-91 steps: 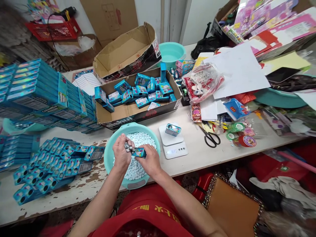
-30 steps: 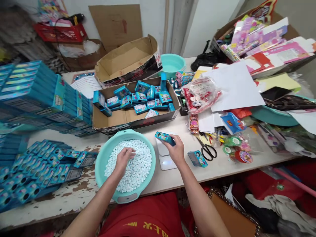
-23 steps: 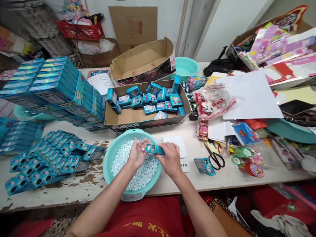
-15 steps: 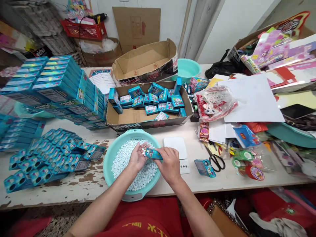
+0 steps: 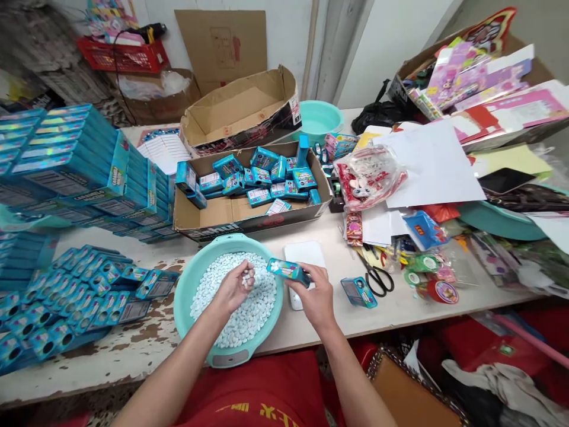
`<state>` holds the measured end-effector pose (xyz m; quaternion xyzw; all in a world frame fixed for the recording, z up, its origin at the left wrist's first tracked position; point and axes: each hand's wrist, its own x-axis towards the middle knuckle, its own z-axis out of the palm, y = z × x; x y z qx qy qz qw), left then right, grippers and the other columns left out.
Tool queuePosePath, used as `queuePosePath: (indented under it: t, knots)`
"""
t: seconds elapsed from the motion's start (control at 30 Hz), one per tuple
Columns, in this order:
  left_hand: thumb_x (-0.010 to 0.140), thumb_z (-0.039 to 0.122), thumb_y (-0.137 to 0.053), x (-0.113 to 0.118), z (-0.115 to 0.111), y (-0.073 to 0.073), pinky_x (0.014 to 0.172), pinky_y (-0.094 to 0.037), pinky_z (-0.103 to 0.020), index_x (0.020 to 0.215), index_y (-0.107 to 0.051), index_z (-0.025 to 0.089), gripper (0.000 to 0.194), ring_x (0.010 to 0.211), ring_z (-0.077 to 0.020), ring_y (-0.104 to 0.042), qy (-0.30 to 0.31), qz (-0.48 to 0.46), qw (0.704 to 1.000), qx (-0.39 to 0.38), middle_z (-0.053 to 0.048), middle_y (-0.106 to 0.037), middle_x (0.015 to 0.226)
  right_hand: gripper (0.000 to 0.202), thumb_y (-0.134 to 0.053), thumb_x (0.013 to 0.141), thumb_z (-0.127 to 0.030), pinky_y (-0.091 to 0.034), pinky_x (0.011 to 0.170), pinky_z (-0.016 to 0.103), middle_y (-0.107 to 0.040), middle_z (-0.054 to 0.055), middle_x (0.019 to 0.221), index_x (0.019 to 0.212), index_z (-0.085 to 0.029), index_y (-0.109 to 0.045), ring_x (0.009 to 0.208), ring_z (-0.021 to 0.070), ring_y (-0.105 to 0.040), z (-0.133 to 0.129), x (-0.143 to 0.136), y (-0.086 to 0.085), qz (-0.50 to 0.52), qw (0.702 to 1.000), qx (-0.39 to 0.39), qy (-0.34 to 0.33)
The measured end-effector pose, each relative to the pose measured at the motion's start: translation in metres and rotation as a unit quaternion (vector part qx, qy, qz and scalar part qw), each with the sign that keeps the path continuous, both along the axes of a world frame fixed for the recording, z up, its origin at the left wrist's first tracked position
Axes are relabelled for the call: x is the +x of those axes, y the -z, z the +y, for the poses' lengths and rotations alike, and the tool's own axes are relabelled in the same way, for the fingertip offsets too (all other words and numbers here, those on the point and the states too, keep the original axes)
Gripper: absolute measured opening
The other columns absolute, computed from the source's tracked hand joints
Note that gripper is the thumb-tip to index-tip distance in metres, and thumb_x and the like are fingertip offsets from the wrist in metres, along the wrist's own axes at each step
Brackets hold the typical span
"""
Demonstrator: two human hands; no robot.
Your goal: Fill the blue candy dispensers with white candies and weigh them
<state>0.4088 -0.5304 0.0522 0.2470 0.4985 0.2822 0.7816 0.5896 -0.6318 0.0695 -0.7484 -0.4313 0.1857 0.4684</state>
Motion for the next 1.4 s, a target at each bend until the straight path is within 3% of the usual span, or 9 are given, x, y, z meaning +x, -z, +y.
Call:
queuePosePath:
  t: [0.07,0.13,0.2,0.33,0.53,0.77,1.07,1.23,1.4]
  knots:
    - [0.068,0.039,-0.069,-0.008,0.003,0.005,0.067,-0.047,-0.03,0.076,-0.066,0.017,0.024,0.079,-0.0197,-0.059,0.072,0.138,0.976,0.151,-0.007,-0.062,0.08,0.04,-0.073,0.064,-0.043,-0.047,0.074,0.038,-0.066,0.005,0.09,0.096,-0.021,-0.065,0.081,0.0221,-0.058,-0.001,0.018,0.018,0.07,0.995,-0.015,0.063]
    - [0.063,0.036,-0.072,-0.015,0.005,0.011,0.088,-0.042,-0.039,0.083,-0.069,0.022,0.025,0.105,-0.0274,-0.053,0.126,0.259,0.915,0.283,-0.009,-0.063,0.102,0.044,-0.075,0.059,-0.043,-0.048,0.078,0.04,-0.065,0.006,0.089,0.094,-0.018,-0.063,0.083,0.0224,-0.059,0.001,0.035,0.038,0.128,0.987,-0.022,0.096]
    - [0.064,0.037,-0.07,-0.017,0.006,0.015,0.097,-0.036,-0.043,0.09,-0.07,0.025,0.029,0.113,-0.0297,-0.05,0.159,0.309,0.875,0.338,-0.008,-0.062,0.111,0.045,-0.075,0.056,-0.043,-0.047,0.083,0.042,-0.065,0.006,0.088,0.091,-0.017,-0.062,0.086,0.0232,-0.059,0.006,0.047,0.054,0.169,0.98,-0.019,0.107]
    - [0.069,0.041,-0.064,-0.013,0.006,0.018,0.095,-0.038,-0.042,0.088,-0.07,0.024,0.027,0.103,-0.029,-0.056,0.177,0.307,0.874,0.333,-0.008,-0.066,0.102,0.048,-0.074,0.055,-0.046,-0.049,0.082,0.043,-0.065,0.007,0.087,0.089,-0.016,-0.059,0.085,0.0239,-0.061,0.012,0.054,0.066,0.203,0.972,-0.022,0.114]
    - [0.075,0.046,-0.053,-0.013,0.01,0.02,0.088,-0.044,-0.038,0.097,-0.067,0.02,0.036,0.097,-0.0253,-0.06,0.222,0.348,0.856,0.311,-0.008,-0.066,0.106,0.055,-0.072,0.063,-0.045,-0.047,0.088,0.044,-0.06,0.013,0.114,0.108,-0.018,-0.056,0.101,0.0249,-0.057,-0.017,0.058,0.05,0.132,0.98,-0.022,0.15]
    - [0.074,0.049,-0.051,-0.019,0.013,0.026,0.083,-0.047,-0.035,0.095,-0.066,0.019,0.039,0.091,-0.0239,-0.063,0.211,0.357,0.859,0.302,-0.006,-0.069,0.101,0.046,-0.068,0.067,-0.047,-0.049,0.081,0.041,-0.062,0.011,0.095,0.1,-0.015,-0.061,0.088,0.0225,-0.06,-0.055,0.074,0.046,0.125,0.968,-0.027,0.216]
    - [0.072,0.049,-0.054,-0.022,0.003,0.03,0.082,-0.047,-0.035,0.093,-0.067,0.018,0.04,0.091,-0.0248,-0.063,0.209,0.336,0.873,0.285,-0.008,-0.07,0.098,0.039,-0.066,0.07,-0.044,-0.049,0.08,0.04,-0.063,0.01,0.095,0.097,-0.015,-0.063,0.086,0.0208,-0.06,-0.077,0.067,0.046,0.107,0.968,-0.015,0.228]
    - [0.073,0.049,-0.053,-0.021,0.003,0.029,0.079,-0.048,-0.034,0.093,-0.067,0.018,0.04,0.086,-0.0239,-0.064,0.213,0.342,0.869,0.287,-0.007,-0.07,0.097,0.038,-0.066,0.07,-0.044,-0.05,0.079,0.04,-0.063,0.01,0.094,0.096,-0.015,-0.063,0.086,0.0209,-0.059,-0.073,0.066,0.05,0.107,0.971,-0.02,0.212]
    - [0.074,0.048,-0.052,-0.017,0.003,0.027,0.079,-0.048,-0.034,0.097,-0.067,0.018,0.04,0.086,-0.0233,-0.063,0.224,0.347,0.866,0.281,-0.007,-0.07,0.1,0.04,-0.067,0.068,-0.043,-0.051,0.077,0.039,-0.06,0.009,0.097,0.098,-0.017,-0.062,0.087,0.0212,-0.059,-0.046,0.064,0.049,0.086,0.98,-0.012,0.177]
